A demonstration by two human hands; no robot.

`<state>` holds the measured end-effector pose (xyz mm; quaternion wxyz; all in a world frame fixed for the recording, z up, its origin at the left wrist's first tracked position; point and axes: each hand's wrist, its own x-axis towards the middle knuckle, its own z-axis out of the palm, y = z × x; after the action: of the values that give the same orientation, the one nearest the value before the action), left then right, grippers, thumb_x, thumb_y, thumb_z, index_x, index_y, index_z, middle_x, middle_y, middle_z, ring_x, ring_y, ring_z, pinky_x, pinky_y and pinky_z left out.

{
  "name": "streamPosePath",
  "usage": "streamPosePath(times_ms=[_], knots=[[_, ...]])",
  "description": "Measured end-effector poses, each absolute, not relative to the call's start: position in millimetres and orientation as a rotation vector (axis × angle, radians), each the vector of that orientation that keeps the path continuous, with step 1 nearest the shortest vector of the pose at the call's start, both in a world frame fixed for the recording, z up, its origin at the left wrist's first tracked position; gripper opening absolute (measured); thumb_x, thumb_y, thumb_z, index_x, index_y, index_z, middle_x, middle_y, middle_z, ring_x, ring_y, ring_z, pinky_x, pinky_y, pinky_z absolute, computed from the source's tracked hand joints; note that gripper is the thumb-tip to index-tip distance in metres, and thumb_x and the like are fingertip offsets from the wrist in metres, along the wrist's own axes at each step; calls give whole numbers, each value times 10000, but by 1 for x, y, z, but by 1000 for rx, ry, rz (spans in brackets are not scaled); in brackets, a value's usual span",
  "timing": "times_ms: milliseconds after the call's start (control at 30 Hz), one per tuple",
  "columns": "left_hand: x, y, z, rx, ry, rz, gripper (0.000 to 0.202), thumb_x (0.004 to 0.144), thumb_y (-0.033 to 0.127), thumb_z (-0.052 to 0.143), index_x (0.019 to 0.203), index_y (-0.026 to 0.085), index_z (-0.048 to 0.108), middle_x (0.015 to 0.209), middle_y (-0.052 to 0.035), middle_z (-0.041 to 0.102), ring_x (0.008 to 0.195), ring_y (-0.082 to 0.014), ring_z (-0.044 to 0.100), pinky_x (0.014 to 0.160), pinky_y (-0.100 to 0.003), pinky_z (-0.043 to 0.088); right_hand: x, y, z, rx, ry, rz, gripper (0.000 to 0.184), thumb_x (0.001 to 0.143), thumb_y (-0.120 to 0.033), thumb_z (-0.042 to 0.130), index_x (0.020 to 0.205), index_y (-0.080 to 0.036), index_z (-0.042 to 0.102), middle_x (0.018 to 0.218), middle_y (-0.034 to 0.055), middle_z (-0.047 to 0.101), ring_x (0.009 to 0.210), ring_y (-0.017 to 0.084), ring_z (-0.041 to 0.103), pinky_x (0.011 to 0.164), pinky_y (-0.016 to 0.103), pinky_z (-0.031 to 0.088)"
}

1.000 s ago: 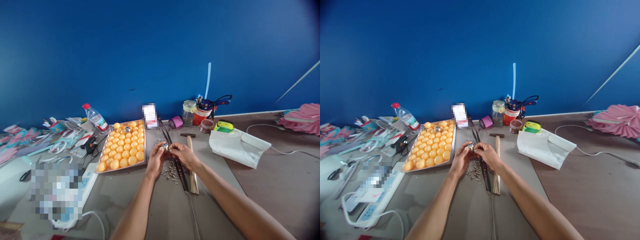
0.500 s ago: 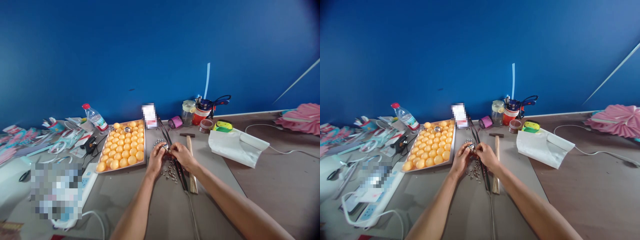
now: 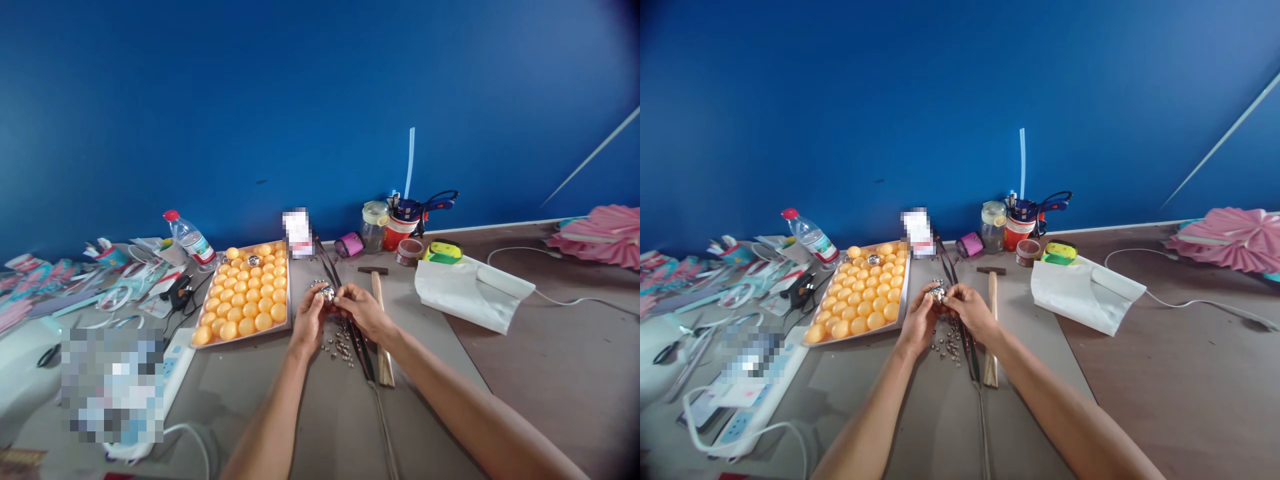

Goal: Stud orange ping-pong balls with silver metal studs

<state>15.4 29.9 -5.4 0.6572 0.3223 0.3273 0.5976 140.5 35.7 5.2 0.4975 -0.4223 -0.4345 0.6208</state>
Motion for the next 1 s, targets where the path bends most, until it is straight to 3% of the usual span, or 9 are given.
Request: streamPosePath(times_ms=[133, 367, 500, 600, 833, 1000], knots=[[9, 33, -2, 636, 667, 1392, 306, 733, 327, 681, 1007, 207, 616, 850, -25, 654, 684, -120, 581, 668, -263, 454, 144, 39, 2, -934, -1018, 1518, 261, 647, -401, 667, 670, -196, 506, 559, -59, 450, 484, 83, 392, 492, 237, 281], [3, 38, -5, 548, 679, 1424, 358, 722, 328, 690, 1048, 216, 596, 860, -29, 664, 686, -122, 594, 718, -290, 462, 148, 42, -11, -1136, -1303, 1207, 147, 744, -342, 561, 716, -199, 540, 553, -42, 468, 521, 115, 426, 520, 252, 335], [4, 38, -3, 536, 668, 1436, 365, 716, 312, 693, 1053, 215, 591, 845, -24, 662, 673, -121, 598, 696, -281, 461, 150, 42, -11, -1276, -1515, 854, 78, 756, -256, 517, 747, -203, 573, 697, 6, 573, 674, 160, 525, 656, 294, 407], [5, 38, -3, 541, 662, 1447, 365, 715, 306, 693, 1053, 213, 590, 832, -19, 659, 672, -119, 599, 700, -279, 461, 152, 42, -11, -1247, -1723, 665, 126, 770, -188, 481, 802, -200, 602, 823, 43, 601, 803, 180, 552, 753, 313, 420], [5, 37, -5, 610, 681, 1489, 351, 733, 302, 673, 1062, 217, 585, 795, -5, 644, 649, -113, 603, 657, -254, 453, 143, 28, -10, -1226, -2324, 362, 181, 787, -217, 558, 944, -202, 647, 926, 77, 630, 910, 224, 507, 812, 357, 349], [7, 36, -5, 630, 705, 1502, 329, 731, 276, 676, 1039, 198, 588, 763, -4, 635, 629, -103, 600, 651, -242, 458, 135, 24, -11, -1251, -2504, 240, 171, 834, -181, 481, 843, -189, 652, 879, 77, 629, 838, 194, 516, 804, 330, 312]])
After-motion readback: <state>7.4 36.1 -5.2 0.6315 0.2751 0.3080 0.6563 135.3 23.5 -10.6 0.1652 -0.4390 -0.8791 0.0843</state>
